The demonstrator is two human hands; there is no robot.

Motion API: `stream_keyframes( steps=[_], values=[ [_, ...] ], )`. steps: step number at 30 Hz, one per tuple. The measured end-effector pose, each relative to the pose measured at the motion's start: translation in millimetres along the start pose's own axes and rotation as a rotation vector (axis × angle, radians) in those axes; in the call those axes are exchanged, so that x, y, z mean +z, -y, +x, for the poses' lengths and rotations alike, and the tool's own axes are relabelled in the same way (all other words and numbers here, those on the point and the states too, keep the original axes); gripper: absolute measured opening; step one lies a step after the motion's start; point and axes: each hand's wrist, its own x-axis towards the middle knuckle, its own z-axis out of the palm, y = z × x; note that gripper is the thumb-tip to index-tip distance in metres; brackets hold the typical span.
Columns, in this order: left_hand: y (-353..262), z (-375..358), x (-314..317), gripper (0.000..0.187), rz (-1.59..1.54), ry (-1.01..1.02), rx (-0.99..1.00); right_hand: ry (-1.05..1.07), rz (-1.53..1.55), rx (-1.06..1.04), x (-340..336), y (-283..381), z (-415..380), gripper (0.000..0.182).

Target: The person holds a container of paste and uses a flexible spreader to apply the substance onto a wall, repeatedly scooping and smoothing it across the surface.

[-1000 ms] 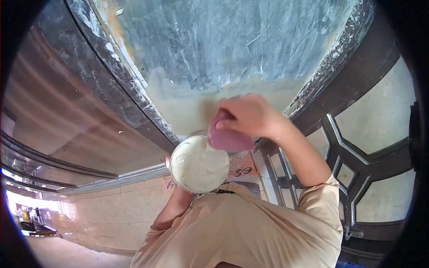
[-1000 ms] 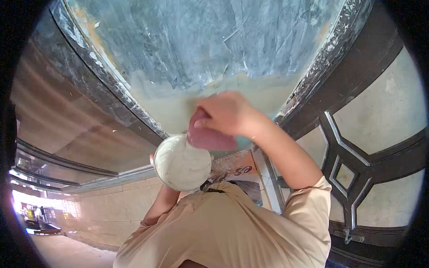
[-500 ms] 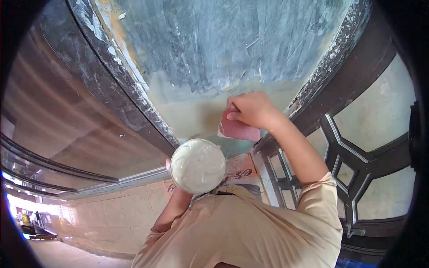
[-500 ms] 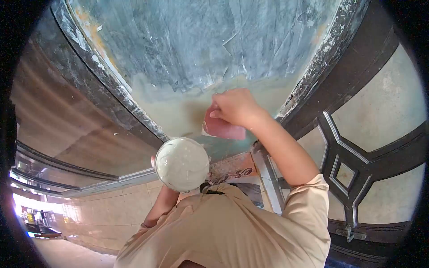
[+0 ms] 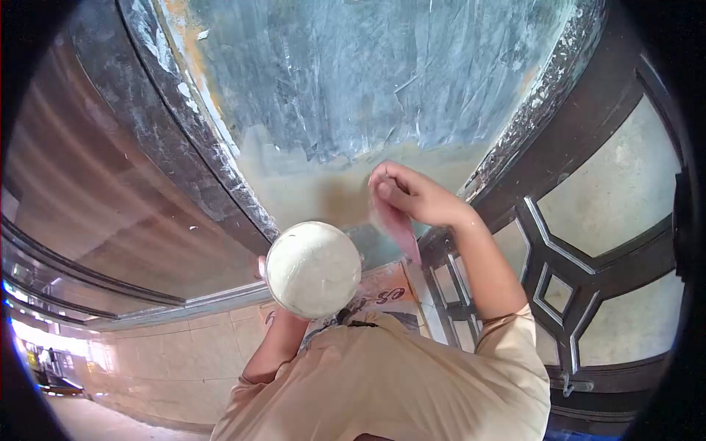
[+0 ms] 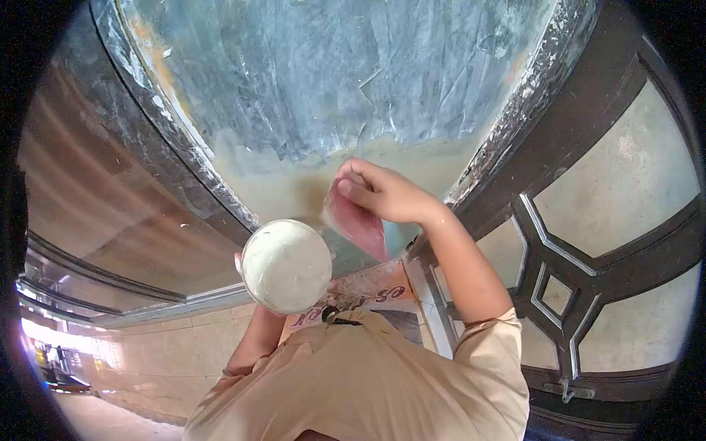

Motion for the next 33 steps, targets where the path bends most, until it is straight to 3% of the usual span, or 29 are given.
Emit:
stream_keyframes(
  steps=[1, 3, 4, 7, 13, 20, 26, 29, 31, 33],
  values=[
    [-0.3, 1.1, 3.5, 0.124, 0.001, -0.001, 0.008, 0.007, -0.001, -0.004, -0.4, 12.4, -0.9, 0.032],
    [0.0, 1.6, 12.5, 0.123, -0.235, 0.016, -0.021, -0.066, -0.661, -0.029, 3.9, 62.9, -2.7, 0.028],
    [0.7, 2.1, -5.0, 0.123, -0.033, -0.151, 0.041, -0.074, -0.716, -0.108, 4.5, 68.4, 0.8, 0.028],
    [0.2, 2.6, 11.4, 0.111, -0.091, -0.083, 0.046, -0.012, -0.791, -0.06, 6.1, 80.4, 12.2, 0.03],
    [3.4, 4.9, 8.2, 0.103, -0.072, -0.2, 0.133, 0.078, -0.66, 0.062, 20.1, 35.6, 37.9, 0.036],
    [5.7, 2.0, -17.5, 0.101, -0.128, -0.165, 0.155, 0.077, -0.752, 0.051, 26.1, 9.9, 43.4, 0.038],
    [16.9, 2.7, -26.1, 0.104, -0.049, -0.186, 0.108, 0.016, -0.732, 0.027, 23.2, -16.3, 38.5, 0.038],
    [19.5, 6.3, -9.0, 0.115, -0.089, -0.226, 0.053, 0.0, -0.784, 0.084, 13.8, -26.4, 31.5, 0.038],
    [19.3, 6.0, -4.1, 0.116, -0.019, -0.024, 0.035, -0.041, -0.852, 0.13, 0.9, -32.7, 25.1, 0.036],
    [15.1, 8.3, 13.8, 0.117, -0.032, -0.008, 0.019, -0.063, -0.803, 0.131, -5.8, -38.4, 21.8, 0.034]
  ],
)
